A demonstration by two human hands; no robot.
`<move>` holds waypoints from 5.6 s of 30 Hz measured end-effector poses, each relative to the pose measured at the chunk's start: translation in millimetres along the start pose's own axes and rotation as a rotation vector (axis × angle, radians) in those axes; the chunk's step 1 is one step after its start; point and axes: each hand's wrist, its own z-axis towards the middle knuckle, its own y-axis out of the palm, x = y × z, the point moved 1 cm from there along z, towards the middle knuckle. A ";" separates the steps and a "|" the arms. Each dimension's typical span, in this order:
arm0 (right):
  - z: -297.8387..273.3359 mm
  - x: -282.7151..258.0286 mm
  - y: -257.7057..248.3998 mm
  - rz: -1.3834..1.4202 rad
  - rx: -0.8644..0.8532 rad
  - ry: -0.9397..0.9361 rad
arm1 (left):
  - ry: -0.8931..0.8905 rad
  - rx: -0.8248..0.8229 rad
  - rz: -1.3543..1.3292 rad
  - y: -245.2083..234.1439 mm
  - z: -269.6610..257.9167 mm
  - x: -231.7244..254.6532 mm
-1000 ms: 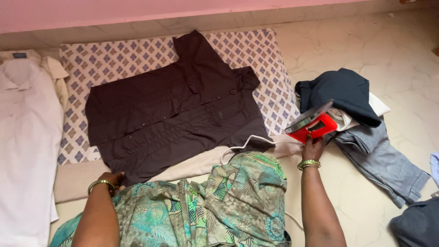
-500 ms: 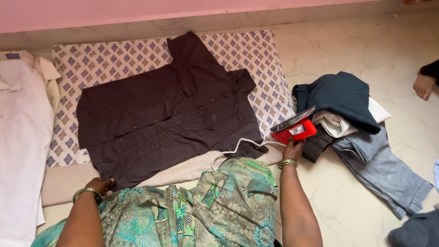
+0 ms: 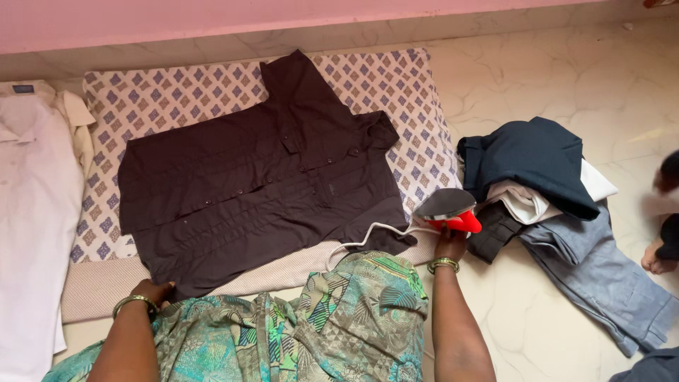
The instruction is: The person irons a dark brown short-sleeved shirt laid out on a patterned mat on the floor. After ironing, they button the shirt and fold it neatly.
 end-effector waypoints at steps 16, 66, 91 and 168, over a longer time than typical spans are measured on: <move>-55.5 -0.4 -28.7 -0.042 -0.069 -0.116 | 0.035 0.064 0.070 9.9 -7.1 7.1; -91.8 -37.7 -124.0 -0.549 -0.289 0.172 | 0.316 0.288 -0.388 9.1 -6.0 43.3; -52.4 -144.6 85.4 -0.545 -0.547 0.313 | 0.101 0.342 -0.595 -2.4 1.1 23.2; -46.4 -132.4 40.4 0.827 -0.082 0.258 | -0.055 0.327 -0.761 -2.5 44.8 37.5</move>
